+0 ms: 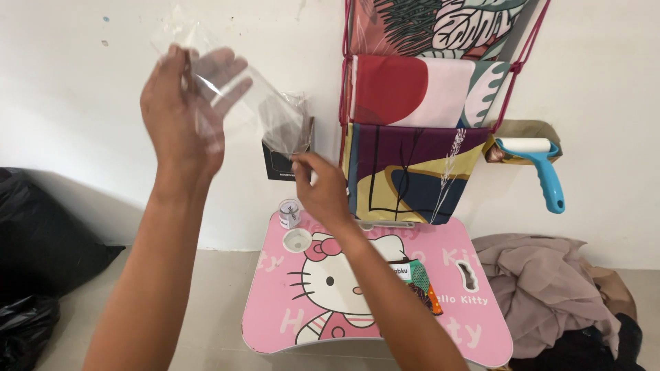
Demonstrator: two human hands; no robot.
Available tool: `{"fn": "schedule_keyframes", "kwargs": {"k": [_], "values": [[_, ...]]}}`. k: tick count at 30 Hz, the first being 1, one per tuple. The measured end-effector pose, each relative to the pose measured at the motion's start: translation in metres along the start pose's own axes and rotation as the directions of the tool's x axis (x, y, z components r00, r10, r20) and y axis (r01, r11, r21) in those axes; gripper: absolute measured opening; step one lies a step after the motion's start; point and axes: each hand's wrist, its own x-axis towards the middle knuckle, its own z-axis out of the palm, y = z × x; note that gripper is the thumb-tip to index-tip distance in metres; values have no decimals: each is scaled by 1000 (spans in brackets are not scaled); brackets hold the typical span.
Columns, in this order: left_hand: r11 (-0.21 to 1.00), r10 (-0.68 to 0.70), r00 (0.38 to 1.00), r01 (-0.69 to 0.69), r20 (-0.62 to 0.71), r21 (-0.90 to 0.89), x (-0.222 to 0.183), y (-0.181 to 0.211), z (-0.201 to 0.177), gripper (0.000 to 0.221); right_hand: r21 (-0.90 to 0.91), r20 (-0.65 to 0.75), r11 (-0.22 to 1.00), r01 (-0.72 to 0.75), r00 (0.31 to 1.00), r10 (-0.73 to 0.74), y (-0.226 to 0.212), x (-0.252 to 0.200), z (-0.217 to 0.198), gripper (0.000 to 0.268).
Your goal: Cleaning a scarf with a lint roller, folding it, and placing it into a plastic bag for packaging.
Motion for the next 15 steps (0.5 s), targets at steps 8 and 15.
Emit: {"fn": "schedule_keyframes", "kwargs": {"k": [8,15], "values": [[986,-158,957,164,-244,6,-162,-40,-15,17,749,648,-391,-535,716,261,-38,-82,-42,107],[894,-277,909,363,-312,261,-257,-96,-74,26,909,417,-234,-346,715,562,7,-125,-99,75]]}}
